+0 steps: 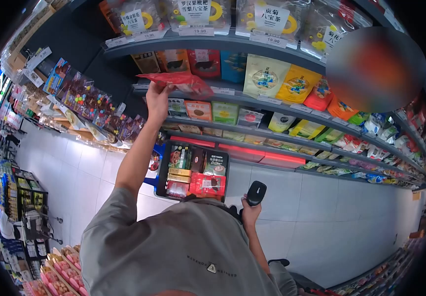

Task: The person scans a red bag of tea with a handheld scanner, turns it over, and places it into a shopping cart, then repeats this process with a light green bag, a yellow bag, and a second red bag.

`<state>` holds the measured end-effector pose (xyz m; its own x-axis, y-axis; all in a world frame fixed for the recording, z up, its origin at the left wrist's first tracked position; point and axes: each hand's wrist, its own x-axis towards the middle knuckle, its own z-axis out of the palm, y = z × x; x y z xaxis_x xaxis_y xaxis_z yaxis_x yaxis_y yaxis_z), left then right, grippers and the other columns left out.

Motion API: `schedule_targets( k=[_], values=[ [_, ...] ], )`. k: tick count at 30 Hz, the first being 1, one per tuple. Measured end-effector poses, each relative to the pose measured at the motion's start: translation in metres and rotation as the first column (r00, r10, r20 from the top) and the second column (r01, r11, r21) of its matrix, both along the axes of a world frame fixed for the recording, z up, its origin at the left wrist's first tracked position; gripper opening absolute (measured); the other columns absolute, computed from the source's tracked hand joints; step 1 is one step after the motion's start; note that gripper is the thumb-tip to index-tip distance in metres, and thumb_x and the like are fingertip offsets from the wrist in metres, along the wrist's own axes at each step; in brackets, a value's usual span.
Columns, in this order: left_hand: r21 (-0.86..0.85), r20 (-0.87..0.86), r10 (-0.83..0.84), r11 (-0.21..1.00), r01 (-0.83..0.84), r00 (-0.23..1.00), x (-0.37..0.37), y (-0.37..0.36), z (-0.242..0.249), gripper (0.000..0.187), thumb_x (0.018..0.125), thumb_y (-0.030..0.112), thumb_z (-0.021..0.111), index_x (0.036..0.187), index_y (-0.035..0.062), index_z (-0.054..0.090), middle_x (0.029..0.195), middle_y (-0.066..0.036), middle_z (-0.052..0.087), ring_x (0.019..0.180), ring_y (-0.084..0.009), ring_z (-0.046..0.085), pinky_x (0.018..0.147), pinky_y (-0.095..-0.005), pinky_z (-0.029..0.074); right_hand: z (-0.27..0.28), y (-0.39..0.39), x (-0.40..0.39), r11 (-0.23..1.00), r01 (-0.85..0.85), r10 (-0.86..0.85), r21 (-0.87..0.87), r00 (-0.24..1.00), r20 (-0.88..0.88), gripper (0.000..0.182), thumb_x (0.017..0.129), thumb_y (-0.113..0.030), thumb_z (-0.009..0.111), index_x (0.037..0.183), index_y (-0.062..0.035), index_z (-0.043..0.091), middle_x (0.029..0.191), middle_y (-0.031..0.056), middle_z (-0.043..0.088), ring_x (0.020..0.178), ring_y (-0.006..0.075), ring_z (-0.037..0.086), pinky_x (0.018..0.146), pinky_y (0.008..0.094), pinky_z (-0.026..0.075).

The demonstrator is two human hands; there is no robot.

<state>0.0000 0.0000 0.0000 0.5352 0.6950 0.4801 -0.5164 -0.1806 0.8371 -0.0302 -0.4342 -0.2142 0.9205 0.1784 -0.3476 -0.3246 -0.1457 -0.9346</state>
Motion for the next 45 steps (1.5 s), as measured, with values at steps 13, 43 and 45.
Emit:
schedule_targets(
  k=[13, 43, 45],
  values=[
    [-0.406, -0.176, -0.039, 0.913, -0.036, 0.984, -0.100, -0.169, -0.026, 0.011, 0.090, 0.000, 0.059, 0.094, 0.0021, 0.049, 0.092, -0.011, 0.067, 0.081, -0.0119, 0.065, 0.072, -0.0252, 0.055, 0.128, 0.045, 0.042, 0.858, -0.198, 0.201, 0.474, 0.979, 0.044, 0.042, 0.085, -0.004, 0.065, 0.124, 0.0043, 0.051, 0.106, 0.0138, 0.065, 0.089, 0.0216, 0.066, 0.073, 0.0319, 0.053],
    [-0.670, -0.227, -0.114, 0.739, -0.070, 0.967, -0.135, -0.272, -0.059, 0.055, 0.100, 0.043, 0.040, 0.141, 0.0068, 0.033, 0.135, -0.009, 0.048, 0.124, -0.0186, 0.046, 0.102, -0.0395, 0.039, 0.174, 0.043, 0.004, 0.894, -0.336, 0.254, 0.297, 0.925, 0.281, 0.028, 0.077, 0.003, 0.071, 0.103, 0.0010, 0.059, 0.085, 0.0028, 0.062, 0.075, 0.0108, 0.059, 0.069, 0.0261, 0.047],
    [-0.683, -0.218, -0.200, 0.730, -0.003, 0.955, -0.140, -0.267, -0.059, 0.065, 0.098, 0.057, 0.026, 0.145, 0.0121, 0.028, 0.141, -0.007, 0.042, 0.130, -0.0224, 0.040, 0.103, -0.0435, 0.036, 0.182, 0.044, -0.018, 0.881, -0.445, 0.340, 0.159, 0.830, 0.442, 0.031, 0.077, 0.002, 0.073, 0.105, 0.0015, 0.060, 0.089, 0.0041, 0.063, 0.078, 0.0121, 0.059, 0.072, 0.0280, 0.049]
  ],
)
